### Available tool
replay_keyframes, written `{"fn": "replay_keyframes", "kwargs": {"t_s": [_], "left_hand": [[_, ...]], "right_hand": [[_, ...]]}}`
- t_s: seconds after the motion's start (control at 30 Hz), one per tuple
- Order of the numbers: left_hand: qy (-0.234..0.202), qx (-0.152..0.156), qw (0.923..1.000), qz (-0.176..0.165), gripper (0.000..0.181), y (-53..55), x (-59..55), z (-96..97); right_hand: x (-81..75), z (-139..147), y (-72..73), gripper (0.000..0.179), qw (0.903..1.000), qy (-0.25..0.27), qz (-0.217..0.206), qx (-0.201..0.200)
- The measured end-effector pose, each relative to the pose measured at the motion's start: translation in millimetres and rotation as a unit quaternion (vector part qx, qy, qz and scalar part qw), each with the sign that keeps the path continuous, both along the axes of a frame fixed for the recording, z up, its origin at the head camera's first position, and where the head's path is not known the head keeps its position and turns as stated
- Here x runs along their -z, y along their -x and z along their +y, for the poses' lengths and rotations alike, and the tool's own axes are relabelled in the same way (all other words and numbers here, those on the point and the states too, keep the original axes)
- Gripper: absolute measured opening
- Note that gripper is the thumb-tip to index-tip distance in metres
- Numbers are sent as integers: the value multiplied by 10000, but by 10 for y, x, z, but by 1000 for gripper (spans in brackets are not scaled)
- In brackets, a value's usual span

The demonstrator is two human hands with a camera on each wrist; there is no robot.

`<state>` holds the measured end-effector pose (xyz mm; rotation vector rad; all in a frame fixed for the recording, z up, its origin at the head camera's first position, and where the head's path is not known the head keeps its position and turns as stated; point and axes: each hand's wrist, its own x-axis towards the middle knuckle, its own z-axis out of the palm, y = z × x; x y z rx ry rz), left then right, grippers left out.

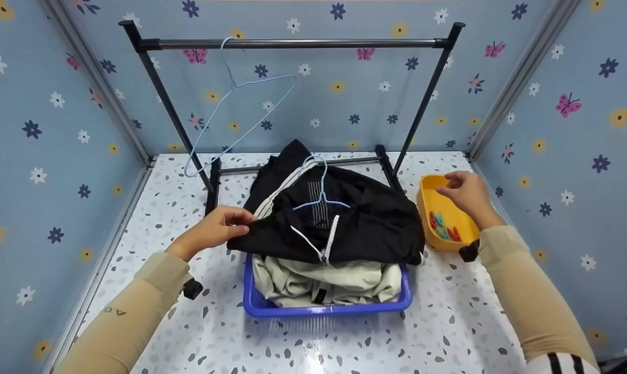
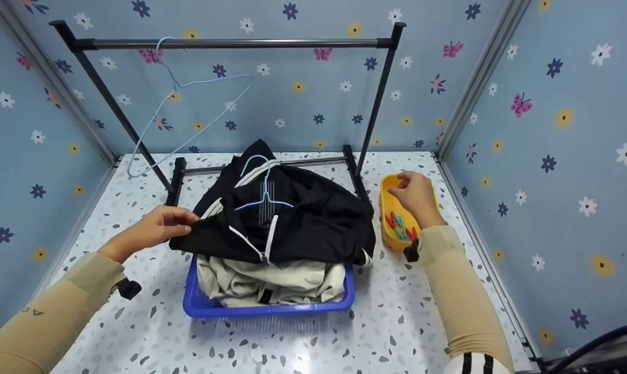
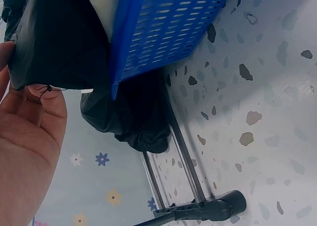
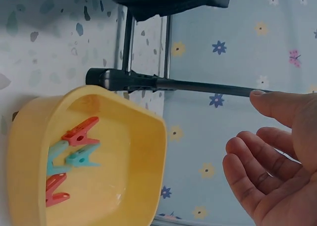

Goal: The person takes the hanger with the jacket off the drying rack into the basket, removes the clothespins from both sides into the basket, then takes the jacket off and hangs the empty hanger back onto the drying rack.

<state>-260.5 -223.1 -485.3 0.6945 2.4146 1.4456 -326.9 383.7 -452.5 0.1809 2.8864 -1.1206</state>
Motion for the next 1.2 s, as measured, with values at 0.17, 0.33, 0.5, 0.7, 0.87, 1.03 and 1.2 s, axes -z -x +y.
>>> {"fn": "replay_keyframes", "kwargs": {"t_s": [0.17,0.33,0.5,0.7,0.87,1.03,1.2], "left_hand": [[30,-15,10000,17,26,3,3,9],[72,-19,10000,33,26,16,-4,21],[76,6,10000,26,25,21,-12,20],[51,33,10000,8,25,13,-9,13],[28,8,10000,-24,25,0,-11,19],[-29,-17,10000,-38,26,-2,-15,25],[-32,-7,10000,-61,27,0,-19,29]], "right_hand": [[-47,-104,-57,57,9994,-74,260,-208],[-114,-224,-92,57,9981,-56,448,-414],[-195,-360,-121,55,9966,-91,580,-575],[-274,-511,-159,57,9935,-158,748,-845],[-328,-626,-175,54,9892,-152,928,-1124],[-349,-750,-172,51,9844,96,1125,-1347],[-366,-891,-176,48,9781,264,1344,-1569]]}}
